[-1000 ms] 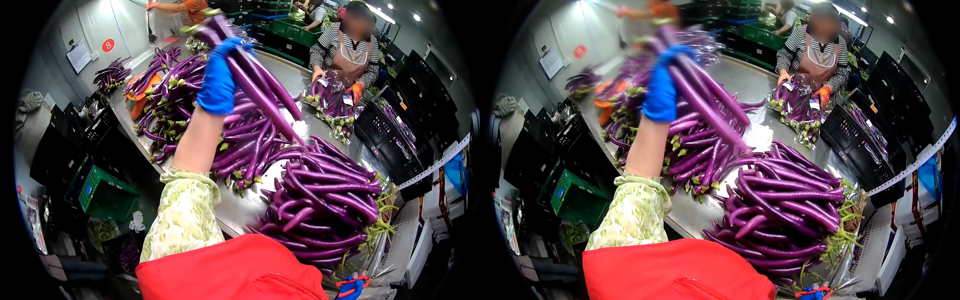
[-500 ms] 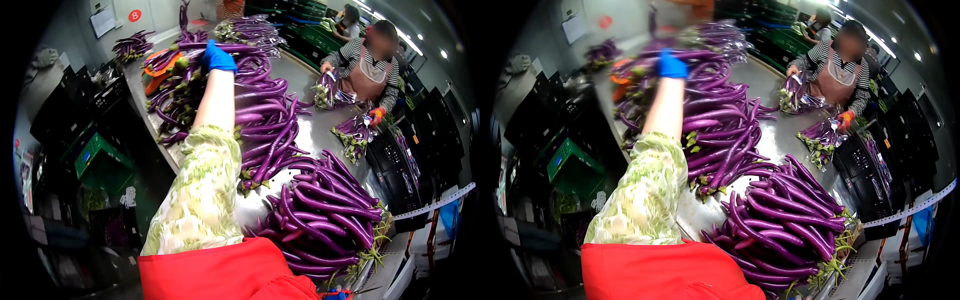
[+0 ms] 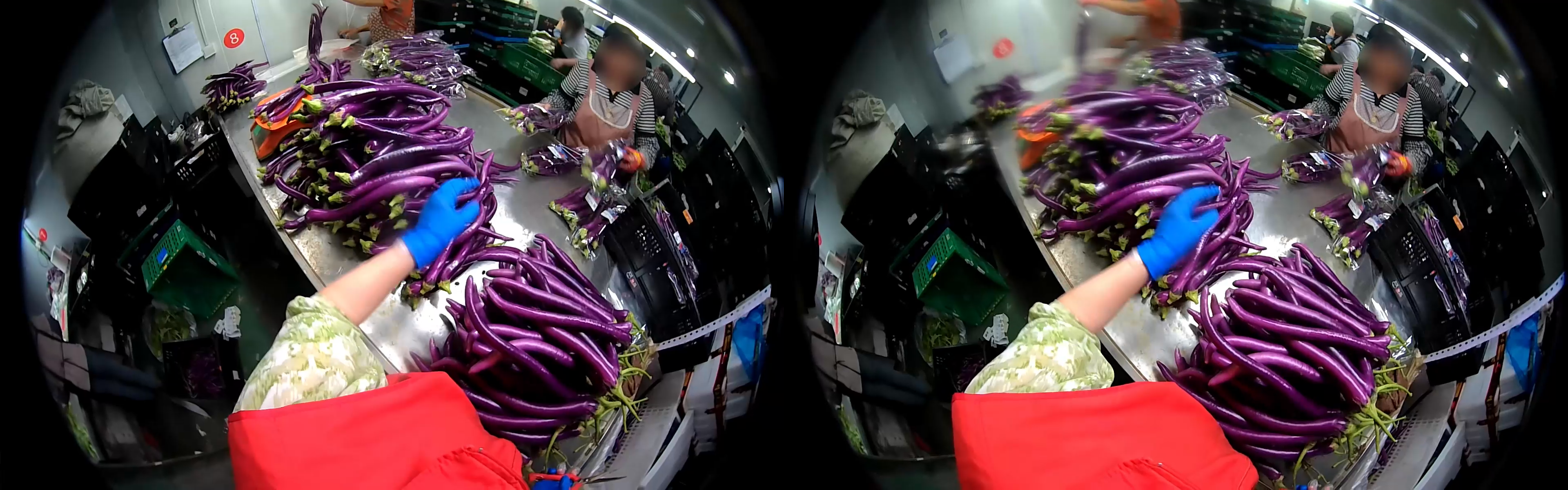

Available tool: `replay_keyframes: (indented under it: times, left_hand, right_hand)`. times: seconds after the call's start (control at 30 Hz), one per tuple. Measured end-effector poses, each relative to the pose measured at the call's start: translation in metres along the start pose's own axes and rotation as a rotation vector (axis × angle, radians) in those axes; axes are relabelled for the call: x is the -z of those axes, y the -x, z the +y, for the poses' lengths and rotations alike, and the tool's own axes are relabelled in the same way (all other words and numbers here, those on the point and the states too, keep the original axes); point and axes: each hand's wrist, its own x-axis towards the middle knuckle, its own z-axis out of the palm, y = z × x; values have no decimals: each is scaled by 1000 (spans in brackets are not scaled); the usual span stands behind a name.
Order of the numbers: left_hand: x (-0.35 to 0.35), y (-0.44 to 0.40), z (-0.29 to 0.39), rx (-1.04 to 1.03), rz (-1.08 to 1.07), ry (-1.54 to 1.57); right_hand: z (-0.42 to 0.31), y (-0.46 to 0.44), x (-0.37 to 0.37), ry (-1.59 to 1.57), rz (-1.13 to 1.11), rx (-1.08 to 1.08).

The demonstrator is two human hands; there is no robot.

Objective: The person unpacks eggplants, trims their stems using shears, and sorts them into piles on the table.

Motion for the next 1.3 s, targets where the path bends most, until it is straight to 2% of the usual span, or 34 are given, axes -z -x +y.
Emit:
replay_keyframes:
  times: [0.03,0.07,0.13,0.17,0.27,0.3,0.33,0.37,0.4,0.47,0.53,0.6,0.67,0.73,0.77,0.8,0.83,0.87,0.93,1.03,1.13,1.27,1.3]
  left_hand:
    - [0,14,-10,-309,-84,-608]
    - [-10,33,-22,-411,-70,-801]
    - [-20,60,-42,-370,-250,-960]
    - [-25,73,-71,-285,-370,-997]
    - [-27,93,-116,-301,-589,-1418]
    - [-26,90,-107,-278,-604,-1401]
    - [-24,77,-102,-256,-621,-1387]
    - [-22,58,-71,-65,-822,-1312]
    - [-10,63,-83,-255,-666,-1283]
    - [1,48,-88,-328,-744,-1272]
    - [6,9,-67,153,-979,-817]
    - [-17,-20,-20,293,-713,-651]
    - [-52,-35,13,116,-582,-178]
    - [-108,-27,78,18,-804,-114]
    - [-133,-18,102,28,-989,-146]
    - [-156,-12,104,90,-1203,-142]
    - [-180,-4,94,33,-1373,-143]
    - [-198,2,94,11,-1494,-286]
    - [-228,9,67,52,-1631,-205]
    - [-241,1,67,214,-1689,-141]
    - [-244,-3,73,489,-1744,18]
    - [-239,3,79,769,-1681,82]
    - [-238,4,79,766,-1683,44]
  right_hand:
    - [1,1,3,-8,6,1]
    - [2,1,7,-18,16,7]
    - [5,1,15,-39,33,26]
    - [6,2,24,-51,40,33]
    - [14,10,52,-140,73,90]
    - [20,17,51,-251,67,188]
    - [17,21,58,-248,-52,77]
    - [14,29,57,-250,-65,57]
    - [23,25,74,-262,-103,73]
    - [26,39,64,-330,-9,87]
    - [28,46,64,-347,30,60]
    - [25,53,55,-363,149,92]
    - [22,53,51,-368,175,75]
    - [14,50,41,-366,125,95]
    - [12,47,38,-370,126,117]
    - [10,45,34,-374,122,141]
    - [9,44,35,-384,113,155]
    - [10,44,35,-396,103,168]
    - [10,49,36,-406,129,173]
    - [11,58,39,-425,194,154]
    - [16,63,44,-464,191,143]
    - [20,64,43,-478,247,178]
    - [21,64,43,-471,258,192]
